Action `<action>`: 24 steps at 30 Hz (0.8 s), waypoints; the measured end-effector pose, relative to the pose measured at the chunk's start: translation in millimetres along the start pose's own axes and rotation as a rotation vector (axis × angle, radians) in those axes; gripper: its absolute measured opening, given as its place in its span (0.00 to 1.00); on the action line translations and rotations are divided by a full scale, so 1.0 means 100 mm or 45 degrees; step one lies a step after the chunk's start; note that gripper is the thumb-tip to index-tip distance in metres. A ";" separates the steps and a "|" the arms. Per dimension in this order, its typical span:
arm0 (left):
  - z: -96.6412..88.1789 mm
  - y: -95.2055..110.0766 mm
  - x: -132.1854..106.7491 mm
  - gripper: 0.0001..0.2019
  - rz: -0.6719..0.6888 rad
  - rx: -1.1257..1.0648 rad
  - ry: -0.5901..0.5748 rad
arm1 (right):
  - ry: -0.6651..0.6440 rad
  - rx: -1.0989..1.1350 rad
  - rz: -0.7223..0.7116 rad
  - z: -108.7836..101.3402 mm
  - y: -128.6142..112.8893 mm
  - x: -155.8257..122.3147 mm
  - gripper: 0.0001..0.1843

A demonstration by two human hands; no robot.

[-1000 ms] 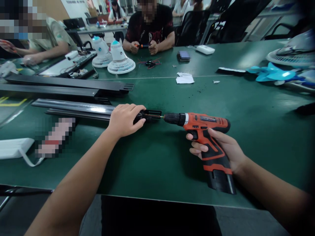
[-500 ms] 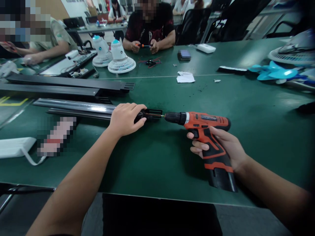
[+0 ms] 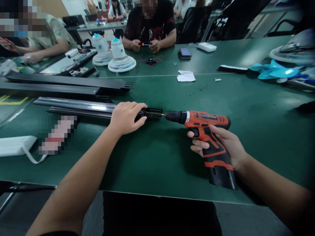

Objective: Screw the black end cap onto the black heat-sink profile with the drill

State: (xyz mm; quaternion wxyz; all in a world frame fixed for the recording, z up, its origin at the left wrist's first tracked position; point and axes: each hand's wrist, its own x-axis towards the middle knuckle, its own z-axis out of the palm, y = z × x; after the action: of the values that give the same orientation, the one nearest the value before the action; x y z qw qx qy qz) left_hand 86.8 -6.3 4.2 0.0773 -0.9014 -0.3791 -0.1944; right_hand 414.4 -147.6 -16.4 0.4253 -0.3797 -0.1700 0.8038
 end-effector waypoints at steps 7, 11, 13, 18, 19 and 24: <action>0.00 0.00 0.00 0.21 0.000 0.010 -0.009 | 0.002 -0.008 -0.008 0.03 -0.01 0.00 0.20; 0.00 0.00 0.00 0.21 0.001 0.009 -0.003 | 0.013 -0.033 0.004 0.04 -0.01 -0.01 0.21; 0.00 0.00 0.00 0.21 0.000 0.007 -0.003 | 0.016 -0.055 -0.026 0.04 -0.01 0.00 0.21; 0.00 0.00 0.00 0.20 0.004 0.010 -0.004 | 0.011 -0.043 -0.019 0.01 -0.01 0.00 0.21; 0.00 0.00 0.00 0.20 0.003 0.011 -0.003 | 0.009 -0.034 -0.011 0.01 0.00 0.00 0.21; 0.00 0.00 0.00 0.20 -0.004 0.004 -0.004 | 0.017 -0.031 -0.023 0.01 0.00 -0.01 0.20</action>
State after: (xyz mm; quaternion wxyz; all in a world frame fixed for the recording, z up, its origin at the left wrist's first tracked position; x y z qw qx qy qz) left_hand 87.0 -6.2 3.9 0.0779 -0.9010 -0.3809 -0.1925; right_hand 414.1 -148.0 -15.2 0.4289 -0.3889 -0.1804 0.7951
